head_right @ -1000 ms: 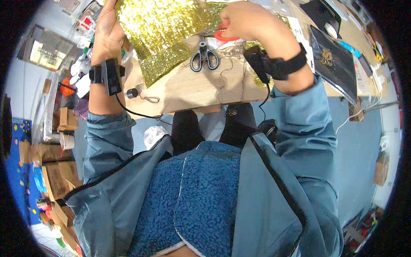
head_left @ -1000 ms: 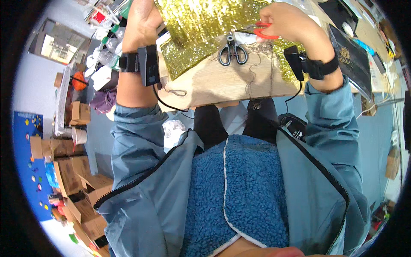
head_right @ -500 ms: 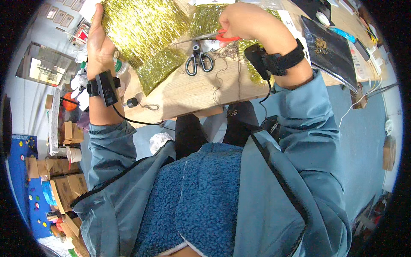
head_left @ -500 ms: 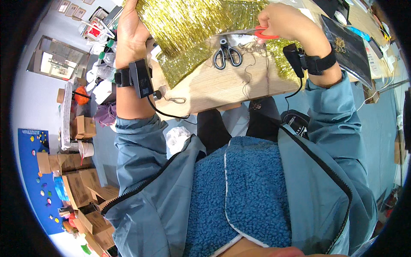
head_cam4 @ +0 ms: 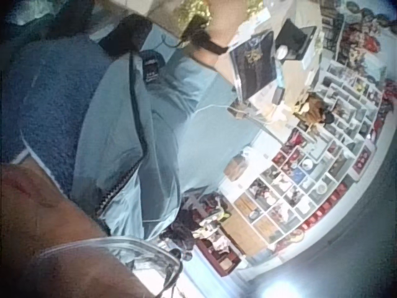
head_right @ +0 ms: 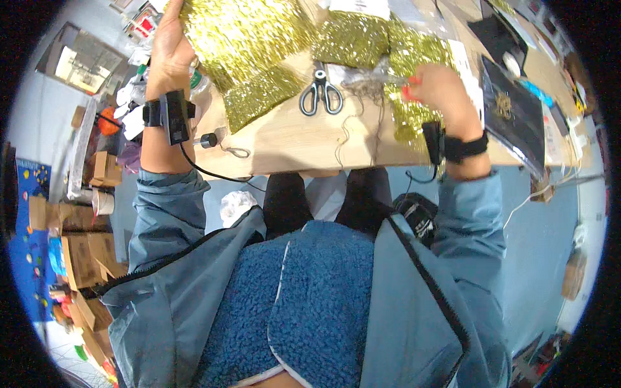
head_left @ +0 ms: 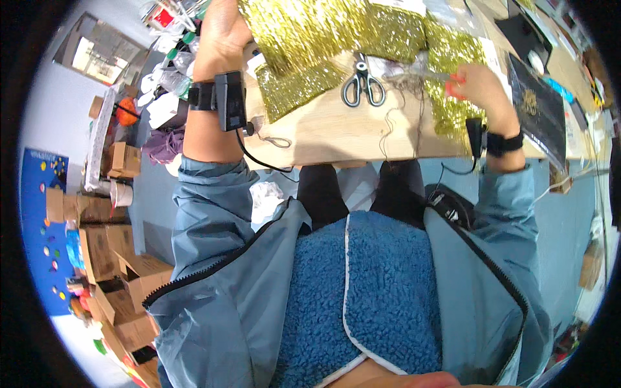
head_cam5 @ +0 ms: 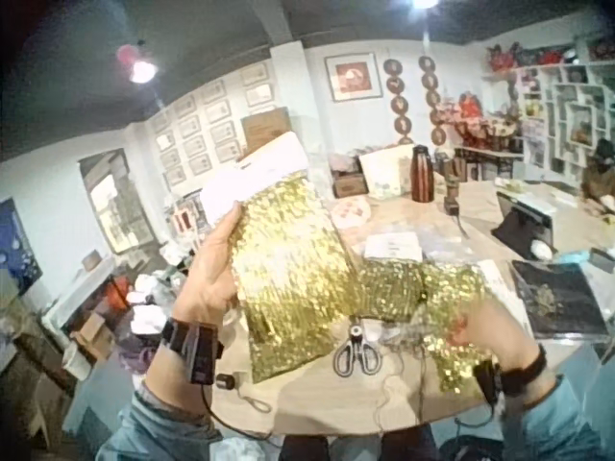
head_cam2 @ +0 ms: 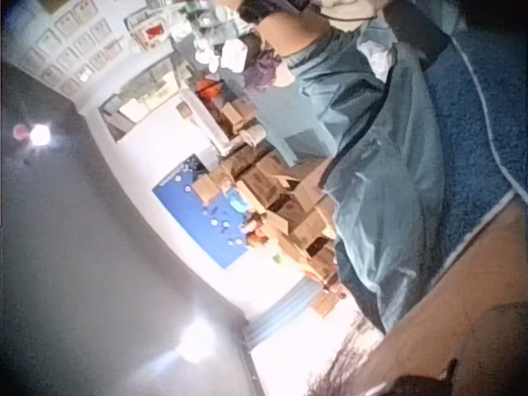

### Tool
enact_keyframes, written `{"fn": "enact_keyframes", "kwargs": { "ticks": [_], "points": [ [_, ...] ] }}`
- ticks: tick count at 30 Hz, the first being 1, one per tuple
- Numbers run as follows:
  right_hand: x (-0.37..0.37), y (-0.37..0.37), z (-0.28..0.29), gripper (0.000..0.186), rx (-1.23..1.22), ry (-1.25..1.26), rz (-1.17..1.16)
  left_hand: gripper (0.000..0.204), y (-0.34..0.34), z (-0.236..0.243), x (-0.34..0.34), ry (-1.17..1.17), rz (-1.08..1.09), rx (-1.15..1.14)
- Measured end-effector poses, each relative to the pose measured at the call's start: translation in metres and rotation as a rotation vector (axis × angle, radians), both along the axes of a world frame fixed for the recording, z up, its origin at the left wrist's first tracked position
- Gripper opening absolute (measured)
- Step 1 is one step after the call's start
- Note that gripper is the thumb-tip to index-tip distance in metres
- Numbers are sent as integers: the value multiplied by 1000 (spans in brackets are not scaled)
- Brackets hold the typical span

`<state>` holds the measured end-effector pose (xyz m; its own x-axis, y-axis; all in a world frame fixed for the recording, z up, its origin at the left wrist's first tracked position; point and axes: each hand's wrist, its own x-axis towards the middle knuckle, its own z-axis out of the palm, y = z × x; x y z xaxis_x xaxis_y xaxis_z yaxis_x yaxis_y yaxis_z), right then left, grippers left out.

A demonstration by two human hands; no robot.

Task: The person repeatedly cuts the plastic packaging from bundles of gold tinsel using red-handled scissors. They hold each bundle in the left hand and snip the top edge of the packaging, then place the bundle on the table and pick up the next one.

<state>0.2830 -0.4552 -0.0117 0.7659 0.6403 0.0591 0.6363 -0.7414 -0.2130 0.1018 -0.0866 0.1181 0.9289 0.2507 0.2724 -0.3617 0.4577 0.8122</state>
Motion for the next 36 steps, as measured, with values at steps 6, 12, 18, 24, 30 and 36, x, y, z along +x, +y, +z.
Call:
{"fn": "enact_keyframes", "kwargs": {
  "ticks": [6, 12, 18, 24, 30, 36],
  "points": [
    [-16, 7, -22, 47, -113, -24, -94, 44, 6, 6, -2, -42, 11, 48],
    [-35, -24, 40, 52, 127, 71, 25, 40, -6, 13, -16, -24, -79, 20],
    [-92, -4, 87, 45, 173, 43, 109, 37, -21, 10, -15, 15, 188, 367],
    [-118, 31, 87, 37, 171, -32, 164, 42, -35, -8, -4, -31, 234, 349],
    [-122, 53, 88, 35, 154, -87, 152, 43, -38, -10, 0, -89, 280, 444],
    [-124, 57, 90, 36, 152, -105, 146, 47, -39, -8, -4, -49, 245, 454]
  ]
}}
